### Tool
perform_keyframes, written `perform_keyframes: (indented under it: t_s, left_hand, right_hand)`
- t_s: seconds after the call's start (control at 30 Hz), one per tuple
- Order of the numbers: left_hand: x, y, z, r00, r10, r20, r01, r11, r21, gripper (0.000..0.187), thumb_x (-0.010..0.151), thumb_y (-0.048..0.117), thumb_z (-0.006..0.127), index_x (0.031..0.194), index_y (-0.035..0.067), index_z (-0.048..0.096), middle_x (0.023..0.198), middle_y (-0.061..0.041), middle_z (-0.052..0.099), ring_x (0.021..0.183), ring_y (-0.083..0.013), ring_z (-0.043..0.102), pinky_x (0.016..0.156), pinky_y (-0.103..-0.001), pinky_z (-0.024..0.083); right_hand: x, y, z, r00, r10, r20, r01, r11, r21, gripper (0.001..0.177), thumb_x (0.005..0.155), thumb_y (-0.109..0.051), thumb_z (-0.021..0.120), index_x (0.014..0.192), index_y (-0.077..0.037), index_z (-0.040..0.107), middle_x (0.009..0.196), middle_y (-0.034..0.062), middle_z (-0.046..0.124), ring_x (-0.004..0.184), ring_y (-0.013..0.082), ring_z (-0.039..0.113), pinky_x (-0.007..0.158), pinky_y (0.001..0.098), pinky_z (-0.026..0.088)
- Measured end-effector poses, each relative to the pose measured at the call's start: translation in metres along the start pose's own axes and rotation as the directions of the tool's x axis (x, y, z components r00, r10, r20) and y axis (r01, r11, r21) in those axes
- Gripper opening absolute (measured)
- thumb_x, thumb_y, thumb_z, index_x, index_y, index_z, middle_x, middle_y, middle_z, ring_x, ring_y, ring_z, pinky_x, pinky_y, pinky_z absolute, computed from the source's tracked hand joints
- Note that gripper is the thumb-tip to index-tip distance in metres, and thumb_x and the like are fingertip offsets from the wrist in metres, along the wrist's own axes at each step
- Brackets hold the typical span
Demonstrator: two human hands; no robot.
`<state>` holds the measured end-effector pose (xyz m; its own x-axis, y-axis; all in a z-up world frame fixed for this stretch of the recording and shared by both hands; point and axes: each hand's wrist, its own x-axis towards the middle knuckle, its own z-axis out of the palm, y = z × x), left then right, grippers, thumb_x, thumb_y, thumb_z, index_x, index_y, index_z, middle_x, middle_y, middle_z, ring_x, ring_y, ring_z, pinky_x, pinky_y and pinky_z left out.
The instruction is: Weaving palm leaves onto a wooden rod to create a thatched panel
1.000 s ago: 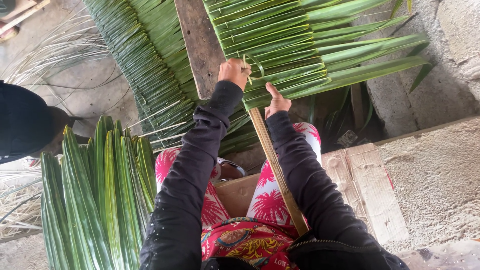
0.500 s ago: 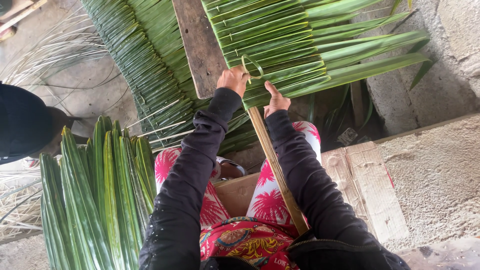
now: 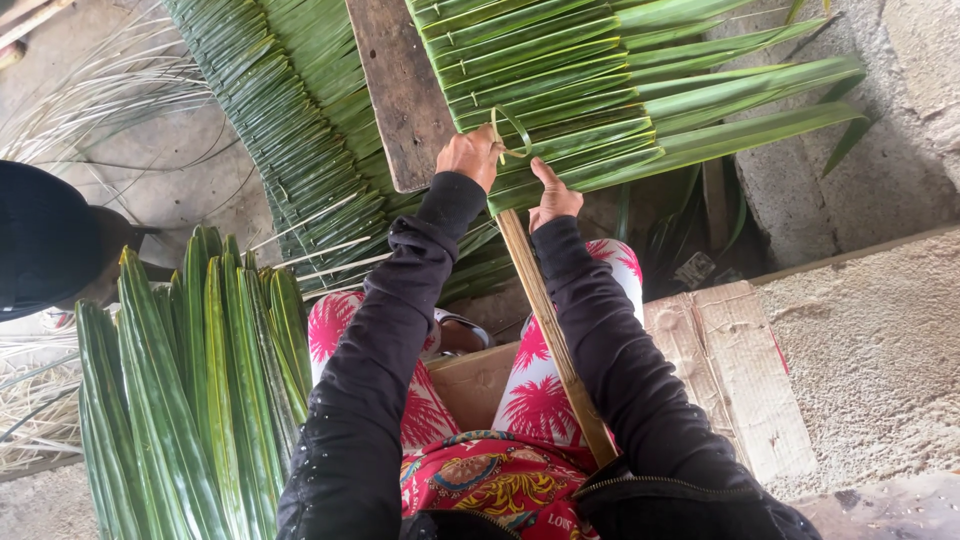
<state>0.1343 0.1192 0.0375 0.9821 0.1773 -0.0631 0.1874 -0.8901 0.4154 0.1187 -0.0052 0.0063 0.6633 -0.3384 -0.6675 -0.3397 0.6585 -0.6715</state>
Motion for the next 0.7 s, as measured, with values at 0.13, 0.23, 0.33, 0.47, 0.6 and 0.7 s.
perform_keyframes:
  t_s: [0.13, 0.23, 0.33, 0.47, 0.6, 0.7]
  left_hand:
    - [0.001, -0.001, 0.006, 1.0, -0.011, 0.016, 0.011, 0.999, 0.03, 0.017, 0.095, 0.035, 0.063, 0.096, 0.018, 0.067, 0.086, -0.018, 0.075, 0.086, -0.0426, 0.075, 0.08, -0.053, 0.06]
    - [0.0, -0.003, 0.011, 1.0, -0.015, 0.012, 0.015, 0.999, 0.045, 0.02, 0.094, 0.04, 0.062, 0.094, 0.021, 0.066, 0.083, -0.016, 0.074, 0.086, -0.0422, 0.075, 0.08, -0.053, 0.06]
    - [0.001, -0.002, 0.016, 0.999, -0.004, 0.053, 0.003, 1.0, 0.02, 0.014, 0.092, 0.033, 0.061, 0.095, 0.022, 0.069, 0.089, -0.012, 0.077, 0.093, -0.0388, 0.075, 0.086, -0.052, 0.06]
    - [0.003, -0.004, 0.028, 0.999, 0.04, 0.026, -0.042, 0.994, 0.101, 0.011, 0.091, 0.028, 0.062, 0.091, 0.022, 0.071, 0.086, -0.007, 0.076, 0.09, -0.0338, 0.076, 0.082, -0.049, 0.062]
    - [0.004, -0.003, 0.042, 0.999, 0.05, 0.014, -0.052, 0.987, 0.153, 0.006, 0.09, 0.022, 0.068, 0.091, 0.019, 0.074, 0.091, -0.002, 0.074, 0.098, -0.0281, 0.074, 0.085, -0.046, 0.061]
    - [-0.003, -0.002, 0.015, 0.999, -0.032, 0.019, 0.034, 0.998, -0.057, 0.016, 0.086, 0.037, 0.068, 0.085, 0.021, 0.068, 0.092, -0.008, 0.074, 0.091, -0.0366, 0.074, 0.082, -0.056, 0.06]
  right_hand:
    - [0.011, 0.005, -0.003, 1.0, -0.006, 0.003, 0.006, 1.0, 0.006, 0.104, 0.051, -0.006, 0.104, 0.132, 0.019, 0.042, 0.143, 0.0419, 0.038, 0.142, 0.0609, 0.029, 0.101, 0.0883, 0.017]
    - [0.039, 0.023, -0.011, 1.0, -0.021, 0.004, 0.021, 0.998, 0.052, 0.098, 0.051, -0.002, 0.103, 0.128, 0.021, 0.048, 0.139, 0.0426, 0.042, 0.139, 0.0591, 0.035, 0.099, 0.0867, 0.022]
    - [0.056, 0.036, -0.018, 1.0, -0.014, -0.013, 0.015, 0.995, 0.096, 0.096, 0.049, 0.0, 0.103, 0.125, 0.02, 0.048, 0.123, 0.0396, 0.05, 0.121, 0.0457, 0.055, 0.09, 0.0733, 0.046]
    - [0.055, 0.035, -0.02, 1.0, -0.024, -0.02, 0.026, 0.992, 0.12, 0.088, 0.049, -0.001, 0.103, 0.118, 0.02, 0.052, 0.111, 0.0354, 0.056, 0.105, 0.039, 0.062, 0.08, 0.0655, 0.054]
    - [0.051, 0.037, -0.026, 1.0, -0.018, 0.008, 0.017, 0.989, 0.149, 0.079, 0.05, 0.002, 0.1, 0.112, 0.022, 0.055, 0.097, 0.0322, 0.062, 0.087, 0.0364, 0.068, 0.071, 0.0573, 0.06]
    - [0.023, 0.01, -0.019, 1.0, -0.011, 0.026, 0.007, 0.992, 0.127, 0.068, 0.05, 0.002, 0.1, 0.104, 0.02, 0.062, 0.091, 0.0316, 0.064, 0.082, 0.0381, 0.07, 0.069, 0.0525, 0.06]
